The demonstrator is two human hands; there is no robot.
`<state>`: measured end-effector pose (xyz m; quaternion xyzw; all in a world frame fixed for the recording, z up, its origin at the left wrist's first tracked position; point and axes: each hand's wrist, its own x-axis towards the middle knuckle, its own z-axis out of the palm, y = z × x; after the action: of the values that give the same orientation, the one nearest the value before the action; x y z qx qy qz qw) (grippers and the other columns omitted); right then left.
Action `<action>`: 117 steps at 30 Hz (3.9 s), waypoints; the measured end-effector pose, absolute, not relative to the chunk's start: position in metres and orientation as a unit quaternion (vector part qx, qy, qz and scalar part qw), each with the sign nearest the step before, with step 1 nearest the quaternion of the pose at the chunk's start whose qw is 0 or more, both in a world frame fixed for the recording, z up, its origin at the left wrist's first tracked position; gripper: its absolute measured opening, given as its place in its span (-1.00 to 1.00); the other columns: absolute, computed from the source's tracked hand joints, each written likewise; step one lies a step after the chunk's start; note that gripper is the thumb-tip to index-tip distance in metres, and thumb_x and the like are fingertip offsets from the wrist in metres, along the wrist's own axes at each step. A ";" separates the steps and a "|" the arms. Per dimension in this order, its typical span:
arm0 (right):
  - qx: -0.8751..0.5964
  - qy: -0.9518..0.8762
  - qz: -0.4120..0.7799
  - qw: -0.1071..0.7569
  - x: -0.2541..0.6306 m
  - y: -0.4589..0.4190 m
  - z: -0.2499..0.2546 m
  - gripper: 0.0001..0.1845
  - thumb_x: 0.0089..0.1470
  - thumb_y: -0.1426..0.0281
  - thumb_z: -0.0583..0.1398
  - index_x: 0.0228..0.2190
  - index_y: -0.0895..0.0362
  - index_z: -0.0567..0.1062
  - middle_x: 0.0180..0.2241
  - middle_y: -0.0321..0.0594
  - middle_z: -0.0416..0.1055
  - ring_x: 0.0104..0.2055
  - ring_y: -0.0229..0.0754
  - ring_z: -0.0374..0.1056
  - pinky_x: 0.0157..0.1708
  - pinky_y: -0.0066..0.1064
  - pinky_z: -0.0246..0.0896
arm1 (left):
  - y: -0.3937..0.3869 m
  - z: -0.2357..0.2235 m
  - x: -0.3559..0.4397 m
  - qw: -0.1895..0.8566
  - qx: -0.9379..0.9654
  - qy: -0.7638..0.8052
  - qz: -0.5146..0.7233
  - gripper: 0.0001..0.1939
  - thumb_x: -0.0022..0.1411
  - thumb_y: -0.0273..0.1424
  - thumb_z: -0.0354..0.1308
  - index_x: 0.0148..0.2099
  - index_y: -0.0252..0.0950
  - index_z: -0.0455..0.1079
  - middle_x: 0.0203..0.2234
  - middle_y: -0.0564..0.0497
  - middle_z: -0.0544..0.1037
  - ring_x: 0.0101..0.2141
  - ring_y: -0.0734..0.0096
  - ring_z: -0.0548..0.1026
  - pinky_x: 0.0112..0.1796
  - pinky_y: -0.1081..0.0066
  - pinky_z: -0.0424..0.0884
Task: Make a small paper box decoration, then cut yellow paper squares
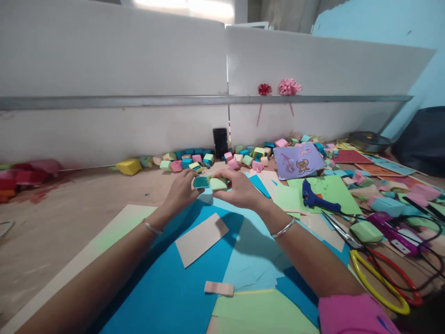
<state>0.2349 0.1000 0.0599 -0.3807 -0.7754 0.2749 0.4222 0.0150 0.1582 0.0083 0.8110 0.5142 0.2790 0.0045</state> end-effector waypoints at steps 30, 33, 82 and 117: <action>-0.463 -0.799 0.154 0.351 0.219 0.092 0.041 -0.64 -0.04 0.37 0.34 -0.18 0.14 0.42 -0.21 -0.17 0.49 -0.20 -0.12 0.36 -0.22 -0.30 0.22 | 0.118 0.010 0.037 0.448 0.672 0.358 0.470 -0.55 0.07 -0.43 0.27 0.02 -0.25 0.26 -0.13 -0.06 0.45 -0.15 0.29 0.49 -0.18 0.34 0.45; -0.448 -0.800 0.168 0.363 0.218 0.092 0.043 -0.72 -0.02 0.42 0.33 -0.22 0.13 0.45 -0.24 -0.20 0.49 -0.22 -0.15 0.36 -0.22 -0.31 0.21 | 0.115 0.013 0.036 0.497 0.658 0.332 0.458 -0.43 0.06 -0.40 0.29 0.12 -0.24 0.25 -0.09 -0.10 0.46 -0.13 0.24 0.50 -0.17 0.30 0.46; -0.447 -0.750 0.072 0.482 0.200 0.085 0.018 -0.62 0.15 0.32 0.23 0.00 0.15 0.43 -0.09 0.00 0.41 -0.01 0.03 0.34 -0.13 -0.15 0.43 | 0.109 0.020 0.040 0.346 0.702 0.381 0.492 -0.60 0.12 -0.58 0.02 0.02 -0.22 0.31 -0.10 -0.04 0.46 -0.22 0.34 0.48 -0.16 0.31 0.41; -0.370 -0.779 0.085 0.499 0.182 0.062 0.010 -0.37 0.12 0.17 0.26 0.14 0.11 0.22 -0.02 0.05 0.34 0.07 0.06 0.30 -0.04 -0.08 0.44 | 0.101 0.026 0.033 0.174 0.652 0.438 0.595 -0.56 -0.08 -0.69 0.08 -0.21 -0.20 0.58 -0.32 0.04 0.65 -0.26 0.21 0.58 -0.14 0.21 0.49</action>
<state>0.1824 0.0623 0.0098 -0.3704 -0.7789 0.0847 0.4990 0.0330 0.1006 0.0261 0.6517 0.4378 0.5945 0.1738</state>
